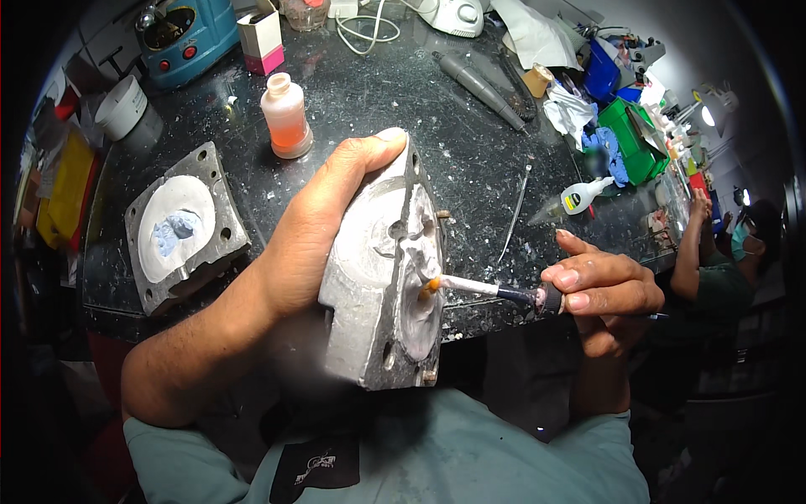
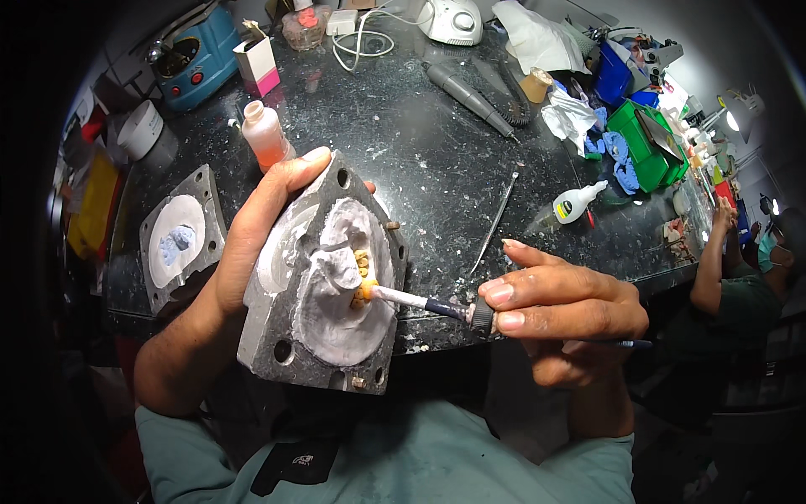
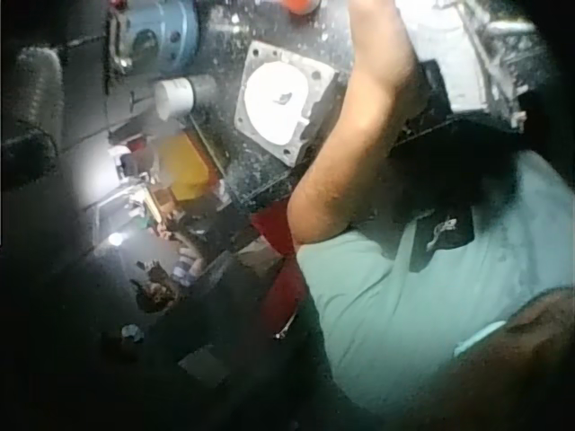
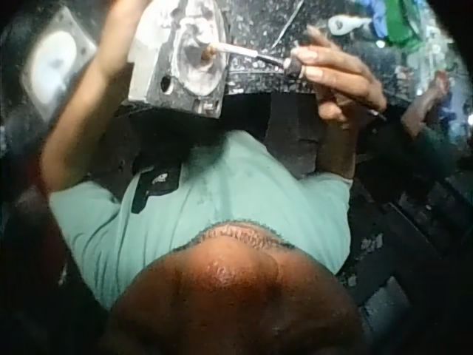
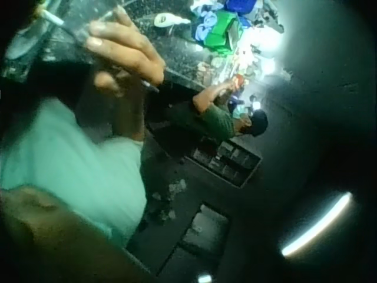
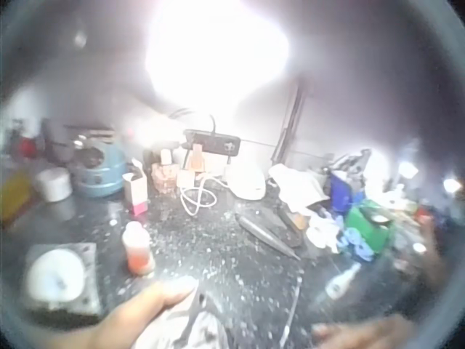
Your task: Applying a separating medium to a dental plaster mold inside a flask using a small brush.
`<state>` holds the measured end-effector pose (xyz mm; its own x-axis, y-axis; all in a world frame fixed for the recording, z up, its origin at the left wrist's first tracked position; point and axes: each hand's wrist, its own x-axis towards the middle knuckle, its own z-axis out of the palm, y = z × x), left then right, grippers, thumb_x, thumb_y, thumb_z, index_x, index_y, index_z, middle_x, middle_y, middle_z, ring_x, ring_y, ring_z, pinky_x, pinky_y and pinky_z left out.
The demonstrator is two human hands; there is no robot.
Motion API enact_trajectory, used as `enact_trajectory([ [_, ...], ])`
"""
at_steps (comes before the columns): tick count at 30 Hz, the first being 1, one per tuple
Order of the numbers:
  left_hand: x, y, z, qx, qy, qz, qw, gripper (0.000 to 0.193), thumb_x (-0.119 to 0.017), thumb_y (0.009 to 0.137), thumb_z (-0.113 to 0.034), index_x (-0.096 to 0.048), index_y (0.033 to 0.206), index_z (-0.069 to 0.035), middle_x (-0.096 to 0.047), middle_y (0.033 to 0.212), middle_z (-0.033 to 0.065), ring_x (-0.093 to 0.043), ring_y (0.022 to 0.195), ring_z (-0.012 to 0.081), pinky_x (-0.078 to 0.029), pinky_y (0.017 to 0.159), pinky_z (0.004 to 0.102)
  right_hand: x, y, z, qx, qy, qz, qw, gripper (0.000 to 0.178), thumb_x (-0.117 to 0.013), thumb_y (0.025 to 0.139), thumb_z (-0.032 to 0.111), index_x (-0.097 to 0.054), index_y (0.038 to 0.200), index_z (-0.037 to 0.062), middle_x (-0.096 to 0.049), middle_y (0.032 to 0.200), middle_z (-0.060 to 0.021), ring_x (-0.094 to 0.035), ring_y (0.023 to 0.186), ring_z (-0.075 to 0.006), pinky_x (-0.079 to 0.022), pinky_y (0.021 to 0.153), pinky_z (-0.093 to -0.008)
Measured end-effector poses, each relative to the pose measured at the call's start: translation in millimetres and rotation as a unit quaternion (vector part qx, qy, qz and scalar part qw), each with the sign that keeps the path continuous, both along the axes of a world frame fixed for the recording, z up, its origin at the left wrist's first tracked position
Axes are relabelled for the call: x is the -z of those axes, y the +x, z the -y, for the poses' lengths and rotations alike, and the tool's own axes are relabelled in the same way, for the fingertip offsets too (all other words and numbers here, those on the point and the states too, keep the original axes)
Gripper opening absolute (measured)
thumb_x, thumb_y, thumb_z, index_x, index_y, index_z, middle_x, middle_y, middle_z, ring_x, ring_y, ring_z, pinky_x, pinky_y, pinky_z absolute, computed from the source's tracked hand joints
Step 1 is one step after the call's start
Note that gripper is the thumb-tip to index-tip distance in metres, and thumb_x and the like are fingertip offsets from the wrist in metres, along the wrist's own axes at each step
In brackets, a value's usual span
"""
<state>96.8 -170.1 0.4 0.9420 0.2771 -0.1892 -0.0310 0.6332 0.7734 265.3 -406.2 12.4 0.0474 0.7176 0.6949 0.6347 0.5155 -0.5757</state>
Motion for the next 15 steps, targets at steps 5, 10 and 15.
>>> enact_trajectory([
  [5,-2.4,-0.8,3.2,-0.006,-0.005,0.002,1.000,0.050,-0.050,0.102,-0.044,-0.063,0.116,0.002,-0.070,0.102,0.0140,-0.071,0.088,0.0189,-0.059,0.083,0.0335,-2.4,-2.1,4.5,-0.010,-0.004,0.008,1.000,0.049,-0.067,0.093,0.046,-0.071,0.103,-0.0014,-0.073,0.103,-0.0233,-0.074,0.097,-0.0325,-0.048,0.105,-0.0550],
  [10,-0.4,-1.8,2.0,0.013,-0.022,0.015,1.000,0.051,-0.050,0.101,-0.045,-0.062,0.117,0.002,-0.069,0.104,0.0142,-0.070,0.090,0.0184,-0.059,0.083,0.0337,-0.9,0.0,5.4,-0.050,0.003,-0.024,0.998,0.049,-0.069,0.091,0.046,-0.071,0.104,-0.0016,-0.073,0.102,-0.0227,-0.074,0.097,-0.0326,-0.048,0.106,-0.0549],
  [15,0.4,-0.8,-0.8,0.014,0.004,0.025,1.000,0.051,-0.049,0.101,-0.044,-0.061,0.118,0.003,-0.069,0.103,0.0146,-0.070,0.089,0.0187,-0.059,0.083,0.0342,5.3,-2.3,3.4,0.051,0.008,-0.110,0.993,0.026,-0.065,0.077,-0.011,-0.070,0.100,0.0003,-0.072,0.099,-0.0232,-0.074,0.094,-0.0317,-0.048,0.106,-0.0539],
])
